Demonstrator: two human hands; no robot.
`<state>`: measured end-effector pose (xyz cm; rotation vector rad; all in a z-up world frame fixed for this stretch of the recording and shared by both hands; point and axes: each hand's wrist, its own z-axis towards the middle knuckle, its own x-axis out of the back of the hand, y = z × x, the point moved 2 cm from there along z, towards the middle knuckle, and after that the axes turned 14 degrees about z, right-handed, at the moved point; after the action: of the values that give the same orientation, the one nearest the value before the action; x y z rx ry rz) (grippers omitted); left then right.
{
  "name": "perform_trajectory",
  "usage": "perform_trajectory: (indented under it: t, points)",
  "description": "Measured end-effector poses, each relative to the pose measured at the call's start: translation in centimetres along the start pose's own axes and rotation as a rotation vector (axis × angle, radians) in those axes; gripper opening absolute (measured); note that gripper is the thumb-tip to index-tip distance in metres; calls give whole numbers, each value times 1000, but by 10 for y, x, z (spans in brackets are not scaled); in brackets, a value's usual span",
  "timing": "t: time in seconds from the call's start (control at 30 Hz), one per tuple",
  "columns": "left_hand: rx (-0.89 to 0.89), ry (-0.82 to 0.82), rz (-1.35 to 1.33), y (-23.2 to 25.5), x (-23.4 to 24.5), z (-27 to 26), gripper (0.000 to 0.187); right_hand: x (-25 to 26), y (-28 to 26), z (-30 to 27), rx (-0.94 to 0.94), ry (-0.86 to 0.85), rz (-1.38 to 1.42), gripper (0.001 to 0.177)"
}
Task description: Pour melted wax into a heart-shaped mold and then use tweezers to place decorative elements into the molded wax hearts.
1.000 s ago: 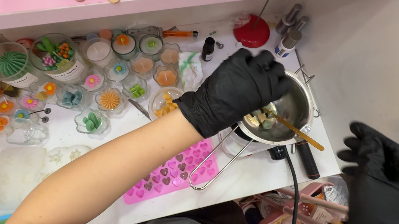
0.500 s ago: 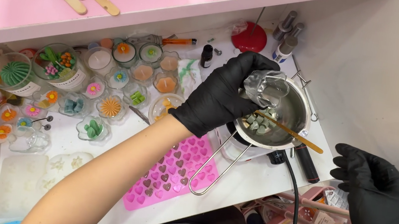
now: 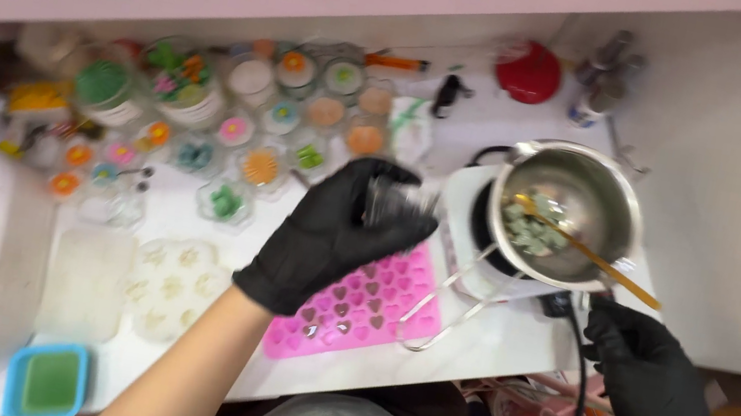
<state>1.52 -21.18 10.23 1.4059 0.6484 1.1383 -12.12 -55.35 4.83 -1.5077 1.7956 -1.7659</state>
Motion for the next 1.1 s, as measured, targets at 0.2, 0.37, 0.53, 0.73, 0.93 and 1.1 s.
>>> perform_trajectory:
  t: [0.2, 0.37, 0.53, 0.73, 0.93, 1.1]
  points:
    - [239, 223, 263, -40, 61, -94, 56, -42, 26, 12, -10, -175, -104, 43]
    - [297, 609, 417, -56, 118, -145, 56, -49, 59, 28, 46, -148, -221, 32]
    - [232, 725, 751, -73, 143, -153, 60, -35, 143, 85, 191, -341, 298, 42]
    - [145, 728, 923, -95, 144, -144, 59, -43, 117, 64, -12, -255, 99, 29]
    - [132, 637, 1059, -114, 142, -131, 61, -24, 106, 43, 533, -367, -279, 35]
    - [118, 614, 1115, -125, 137, -126, 66, -46, 45, -14, 95, -131, -60, 30]
